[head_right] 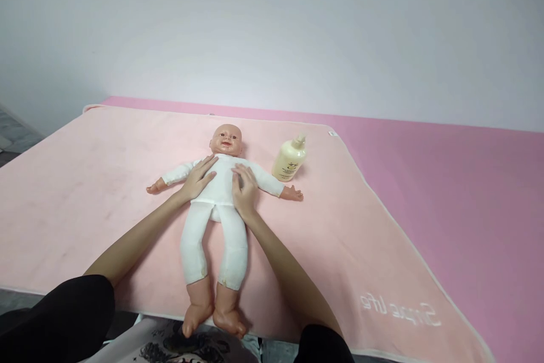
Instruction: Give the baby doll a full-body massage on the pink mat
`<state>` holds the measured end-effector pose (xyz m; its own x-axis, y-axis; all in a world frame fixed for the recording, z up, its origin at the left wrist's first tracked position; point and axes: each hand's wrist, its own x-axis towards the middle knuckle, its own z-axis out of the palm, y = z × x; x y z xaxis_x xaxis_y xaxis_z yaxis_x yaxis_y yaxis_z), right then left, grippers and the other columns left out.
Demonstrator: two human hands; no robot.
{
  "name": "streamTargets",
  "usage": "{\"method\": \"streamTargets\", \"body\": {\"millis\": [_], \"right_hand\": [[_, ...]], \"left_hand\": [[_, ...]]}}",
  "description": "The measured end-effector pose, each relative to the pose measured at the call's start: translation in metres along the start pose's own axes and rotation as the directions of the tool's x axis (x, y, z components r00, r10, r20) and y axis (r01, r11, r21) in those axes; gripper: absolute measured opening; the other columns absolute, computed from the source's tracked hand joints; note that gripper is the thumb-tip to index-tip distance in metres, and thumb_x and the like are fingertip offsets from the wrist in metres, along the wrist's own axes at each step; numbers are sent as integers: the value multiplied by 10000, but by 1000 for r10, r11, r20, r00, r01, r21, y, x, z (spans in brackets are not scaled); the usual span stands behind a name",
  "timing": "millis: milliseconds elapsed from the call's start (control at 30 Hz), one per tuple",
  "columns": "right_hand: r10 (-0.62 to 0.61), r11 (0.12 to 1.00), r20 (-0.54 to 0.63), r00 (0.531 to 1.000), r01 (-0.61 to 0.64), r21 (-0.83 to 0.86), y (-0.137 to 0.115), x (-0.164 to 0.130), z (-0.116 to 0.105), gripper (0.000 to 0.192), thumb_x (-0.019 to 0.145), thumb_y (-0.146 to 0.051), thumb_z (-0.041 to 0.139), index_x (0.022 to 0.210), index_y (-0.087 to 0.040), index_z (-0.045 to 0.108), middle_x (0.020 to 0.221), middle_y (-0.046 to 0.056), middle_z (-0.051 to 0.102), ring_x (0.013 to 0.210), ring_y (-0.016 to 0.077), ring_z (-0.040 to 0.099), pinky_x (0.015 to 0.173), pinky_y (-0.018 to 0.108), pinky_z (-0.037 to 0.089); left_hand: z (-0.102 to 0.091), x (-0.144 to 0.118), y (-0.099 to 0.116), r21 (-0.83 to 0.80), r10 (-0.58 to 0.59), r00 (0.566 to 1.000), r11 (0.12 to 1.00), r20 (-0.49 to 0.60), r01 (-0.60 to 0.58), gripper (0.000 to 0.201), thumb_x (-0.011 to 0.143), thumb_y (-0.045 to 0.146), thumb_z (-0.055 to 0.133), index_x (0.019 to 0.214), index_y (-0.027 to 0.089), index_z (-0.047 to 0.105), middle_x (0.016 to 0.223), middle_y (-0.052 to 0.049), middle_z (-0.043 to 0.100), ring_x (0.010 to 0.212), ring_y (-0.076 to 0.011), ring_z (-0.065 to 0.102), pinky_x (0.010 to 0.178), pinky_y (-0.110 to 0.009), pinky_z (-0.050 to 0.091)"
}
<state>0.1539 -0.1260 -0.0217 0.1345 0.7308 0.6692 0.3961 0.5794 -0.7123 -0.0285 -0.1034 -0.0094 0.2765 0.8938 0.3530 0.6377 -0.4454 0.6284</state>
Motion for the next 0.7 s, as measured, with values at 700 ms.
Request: {"method": "streamTargets", "body": {"millis": [700], "right_hand": [[-72,955,582,810,224,-193,-18,13,10,352,903,-307,519,1240,-282,620,1357,45,571,1371,281,402,1165,634,116]], "left_hand": [[6,-6,-8,-175,-20,978,984,-209,-18,395,955,303,360,1259,178,579,1335,-82,592,1270,-180,525,1121,-400,384]]}}
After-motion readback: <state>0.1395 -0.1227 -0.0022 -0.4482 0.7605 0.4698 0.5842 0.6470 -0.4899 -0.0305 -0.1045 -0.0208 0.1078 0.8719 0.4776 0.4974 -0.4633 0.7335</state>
